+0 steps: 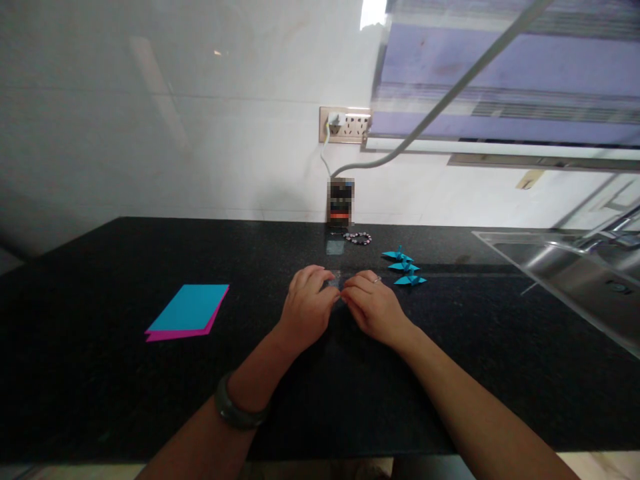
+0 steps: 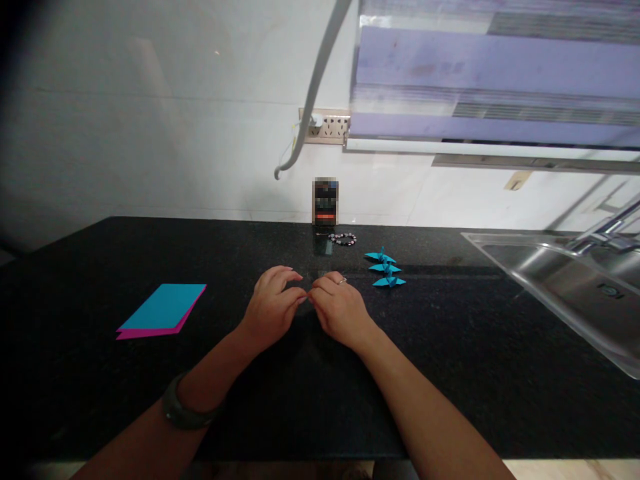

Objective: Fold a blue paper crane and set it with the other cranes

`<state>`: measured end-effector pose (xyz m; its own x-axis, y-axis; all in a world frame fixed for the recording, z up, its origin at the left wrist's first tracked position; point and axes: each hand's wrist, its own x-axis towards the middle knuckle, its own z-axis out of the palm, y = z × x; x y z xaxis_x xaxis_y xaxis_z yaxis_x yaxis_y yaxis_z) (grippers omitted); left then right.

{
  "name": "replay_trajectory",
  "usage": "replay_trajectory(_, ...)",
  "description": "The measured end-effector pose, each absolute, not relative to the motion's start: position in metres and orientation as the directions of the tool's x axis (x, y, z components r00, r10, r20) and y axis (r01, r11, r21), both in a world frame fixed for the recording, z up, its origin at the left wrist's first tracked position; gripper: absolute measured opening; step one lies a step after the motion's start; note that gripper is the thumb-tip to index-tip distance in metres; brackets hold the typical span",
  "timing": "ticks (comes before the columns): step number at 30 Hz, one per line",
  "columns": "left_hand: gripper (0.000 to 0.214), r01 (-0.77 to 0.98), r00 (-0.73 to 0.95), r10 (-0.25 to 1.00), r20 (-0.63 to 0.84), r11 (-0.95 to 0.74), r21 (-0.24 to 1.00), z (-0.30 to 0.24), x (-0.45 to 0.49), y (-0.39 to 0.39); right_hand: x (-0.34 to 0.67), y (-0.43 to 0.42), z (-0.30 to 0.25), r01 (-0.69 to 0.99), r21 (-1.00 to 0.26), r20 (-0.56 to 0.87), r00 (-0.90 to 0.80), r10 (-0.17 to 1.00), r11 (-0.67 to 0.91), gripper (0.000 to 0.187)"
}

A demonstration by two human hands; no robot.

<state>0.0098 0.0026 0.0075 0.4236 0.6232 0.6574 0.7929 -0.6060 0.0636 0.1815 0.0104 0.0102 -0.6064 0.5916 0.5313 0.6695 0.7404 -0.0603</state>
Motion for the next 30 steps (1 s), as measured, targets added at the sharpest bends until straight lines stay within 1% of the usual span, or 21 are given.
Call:
replay_trajectory(6,0.016,0.822,0.401,0.635,0.66,-0.567,0.046,0.012,0.001,0.006,0.184,0.011,0.012,0.68,-0.089,0.541,-0.581,0.609,0.728,0.018)
replay_trajectory(8,0.017,0.849,0.331,0.641,0.692,-0.523,0.078,0.014,-0.004,0.008,0.187,0.012,0.012,0.687,-0.099,0.554,-0.563,0.613,0.72,0.017)
replay_trajectory(10,0.019,0.873,0.22,0.636,0.74,-0.466,0.14,0.015,-0.008,0.011,0.188,0.013,0.012,0.696,-0.109,0.565,-0.545,0.62,0.71,0.016)
replay_trajectory(11,0.019,0.871,0.192,0.626,0.756,-0.464,0.163,0.014,-0.009,0.012,0.189,0.013,0.012,0.7,-0.112,0.566,-0.539,0.624,0.706,0.016)
replay_trajectory(12,0.021,0.86,0.193,0.621,0.76,-0.48,0.174,0.014,-0.009,0.012,0.189,0.013,0.012,0.701,-0.114,0.565,-0.538,0.626,0.704,0.016)
replay_trajectory(14,0.035,0.814,0.301,0.63,0.716,-0.561,0.152,0.012,-0.006,0.011,0.187,0.012,0.012,0.691,-0.113,0.561,-0.549,0.62,0.714,0.017)
replay_trajectory(15,0.036,0.789,0.362,0.634,0.683,-0.599,0.138,0.011,-0.003,0.01,0.185,0.011,0.012,0.681,-0.111,0.56,-0.559,0.612,0.724,0.017)
replay_trajectory(18,0.019,0.743,0.446,0.637,0.628,-0.655,0.137,0.009,0.002,0.008,0.181,0.008,0.012,0.646,-0.117,0.566,-0.581,0.585,0.755,0.018)
replay_trajectory(23,0.022,0.731,0.45,0.643,0.62,-0.664,0.158,0.01,0.003,0.007,0.178,0.007,0.01,0.624,-0.145,0.594,-0.565,0.572,0.768,0.016)
replay_trajectory(30,0.022,0.773,0.39,0.687,0.613,-0.606,0.188,0.012,-0.008,0.012,0.183,0.014,0.007,0.68,-0.168,0.605,-0.5,0.62,0.713,0.012)
